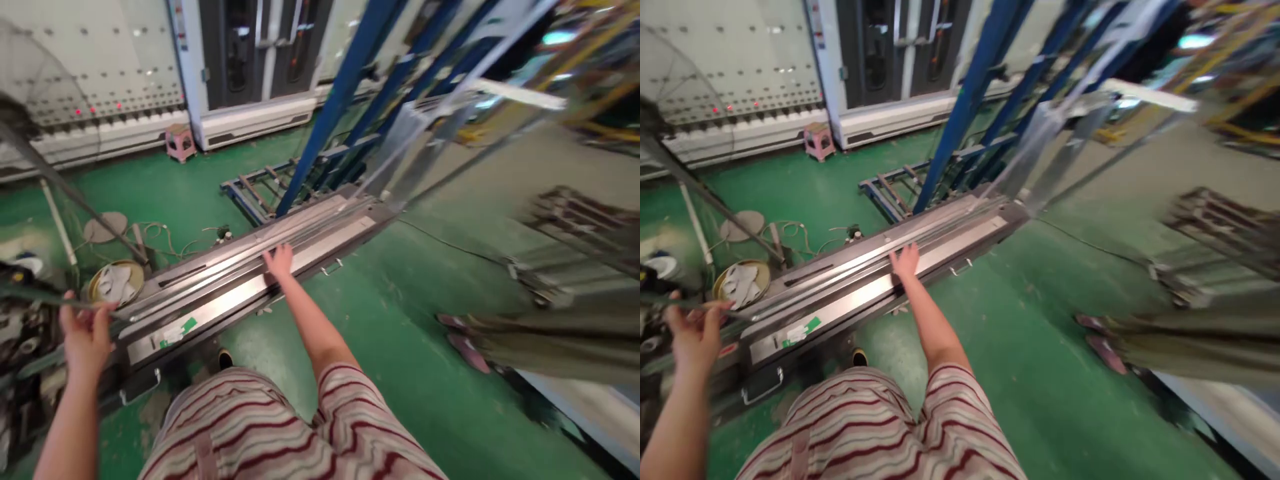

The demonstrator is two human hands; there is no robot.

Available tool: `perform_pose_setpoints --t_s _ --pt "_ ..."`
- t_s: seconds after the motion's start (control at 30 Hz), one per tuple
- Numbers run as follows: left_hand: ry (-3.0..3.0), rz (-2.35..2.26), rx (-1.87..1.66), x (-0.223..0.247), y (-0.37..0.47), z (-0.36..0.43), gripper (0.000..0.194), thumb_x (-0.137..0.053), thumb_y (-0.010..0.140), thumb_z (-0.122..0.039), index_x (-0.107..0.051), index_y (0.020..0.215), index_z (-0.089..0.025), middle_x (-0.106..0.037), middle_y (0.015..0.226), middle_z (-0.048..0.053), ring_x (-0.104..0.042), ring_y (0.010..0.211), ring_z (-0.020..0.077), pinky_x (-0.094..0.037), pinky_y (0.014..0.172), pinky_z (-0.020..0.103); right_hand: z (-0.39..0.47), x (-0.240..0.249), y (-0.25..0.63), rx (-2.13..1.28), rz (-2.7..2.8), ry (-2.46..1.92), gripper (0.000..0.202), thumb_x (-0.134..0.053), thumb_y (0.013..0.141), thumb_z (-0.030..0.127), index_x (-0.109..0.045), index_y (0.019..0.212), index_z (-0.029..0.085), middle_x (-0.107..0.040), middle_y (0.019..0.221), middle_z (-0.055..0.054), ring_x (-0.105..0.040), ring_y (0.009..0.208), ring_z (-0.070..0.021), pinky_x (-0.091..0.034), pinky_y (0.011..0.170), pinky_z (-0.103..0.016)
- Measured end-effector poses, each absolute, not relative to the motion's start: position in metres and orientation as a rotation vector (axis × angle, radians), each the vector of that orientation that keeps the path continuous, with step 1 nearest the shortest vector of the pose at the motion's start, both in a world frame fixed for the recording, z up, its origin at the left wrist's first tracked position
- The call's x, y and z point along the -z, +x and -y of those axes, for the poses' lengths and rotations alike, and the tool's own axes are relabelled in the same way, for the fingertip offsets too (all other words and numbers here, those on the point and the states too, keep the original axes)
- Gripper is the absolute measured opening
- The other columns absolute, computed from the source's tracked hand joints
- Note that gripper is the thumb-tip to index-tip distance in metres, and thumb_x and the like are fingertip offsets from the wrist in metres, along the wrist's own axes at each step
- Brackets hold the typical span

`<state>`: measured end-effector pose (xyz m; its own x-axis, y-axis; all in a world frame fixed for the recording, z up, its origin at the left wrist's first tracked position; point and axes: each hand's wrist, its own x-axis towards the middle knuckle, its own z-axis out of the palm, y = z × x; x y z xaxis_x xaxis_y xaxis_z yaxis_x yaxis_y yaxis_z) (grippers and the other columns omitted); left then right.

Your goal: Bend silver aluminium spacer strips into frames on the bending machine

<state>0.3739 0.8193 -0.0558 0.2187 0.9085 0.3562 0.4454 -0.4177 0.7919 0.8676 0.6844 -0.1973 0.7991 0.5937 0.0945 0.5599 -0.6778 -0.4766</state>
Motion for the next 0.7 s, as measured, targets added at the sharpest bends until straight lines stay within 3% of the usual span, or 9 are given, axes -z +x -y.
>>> perform_pose_setpoints --t_s 0.1,0.2,0.33,0.47,0.7 --pt "1.994 -1.15 -1.1 0.074 0.403 -0.829 0.069 -0.051 0.099 -0.038 -0.014 0.157 -0.031 -0.074 0.103 0.004 -0.071 0.099 0.0205 -0.058 0.094 0.046 -0.682 0.209 0.903 -0.148 0.795 -2.56 0.073 -0.038 0.104 0.045 -0.033 0.15 -0.012 -0.024 0.158 -0.039 -0.019 0.15 -0.0377 -0.021 0.12 -0.056" --pt "1.973 -1.12 -1.055 0.088 0.424 -0.831 0.071 -0.05 0.1 -0.038 -0.015 0.159 -0.019 -0.072 0.107 0.012 -0.071 0.103 0.0218 -0.058 0.089 0.04 -0.687 0.225 0.928 -0.073 0.76 -2.628 0.081 -0.043 0.101 0.046 -0.024 0.154 -0.013 -0.021 0.159 -0.04 -0.019 0.151 -0.0408 -0.024 0.119 -0.06" --pt "1.932 -1.024 -1.1 0.099 0.437 -0.83 0.065 -0.048 0.101 -0.038 -0.022 0.158 -0.018 -0.071 0.103 0.011 -0.071 0.101 0.0211 -0.055 0.095 0.038 -0.691 0.243 0.943 -0.006 0.859 -2.721 0.071 -0.037 0.101 0.052 -0.046 0.147 -0.001 -0.038 0.155 -0.032 -0.029 0.148 -0.0396 -0.03 0.115 -0.064" --pt "1.917 -1.061 -1.155 0.106 0.411 -0.844 0.062 -0.046 0.102 -0.038 -0.025 0.157 -0.019 -0.07 0.105 0.012 -0.071 0.104 0.0215 -0.053 0.099 0.039 -0.699 0.251 0.926 0.116 1.014 -2.748 0.06 -0.03 0.101 0.046 -0.066 0.126 0.005 -0.06 0.136 -0.026 -0.043 0.136 -0.0367 -0.028 0.113 -0.064" --pt "1.922 -1.26 -1.172 0.112 0.288 -0.881 0.065 -0.044 0.103 -0.034 -0.019 0.16 -0.018 -0.072 0.103 0.011 -0.072 0.103 0.0206 -0.053 0.101 0.039 -0.727 0.264 0.817 0.278 1.258 -2.723 0.063 -0.031 0.098 0.052 -0.071 0.111 0.005 -0.069 0.114 -0.026 -0.054 0.121 -0.0368 -0.028 0.111 -0.059"
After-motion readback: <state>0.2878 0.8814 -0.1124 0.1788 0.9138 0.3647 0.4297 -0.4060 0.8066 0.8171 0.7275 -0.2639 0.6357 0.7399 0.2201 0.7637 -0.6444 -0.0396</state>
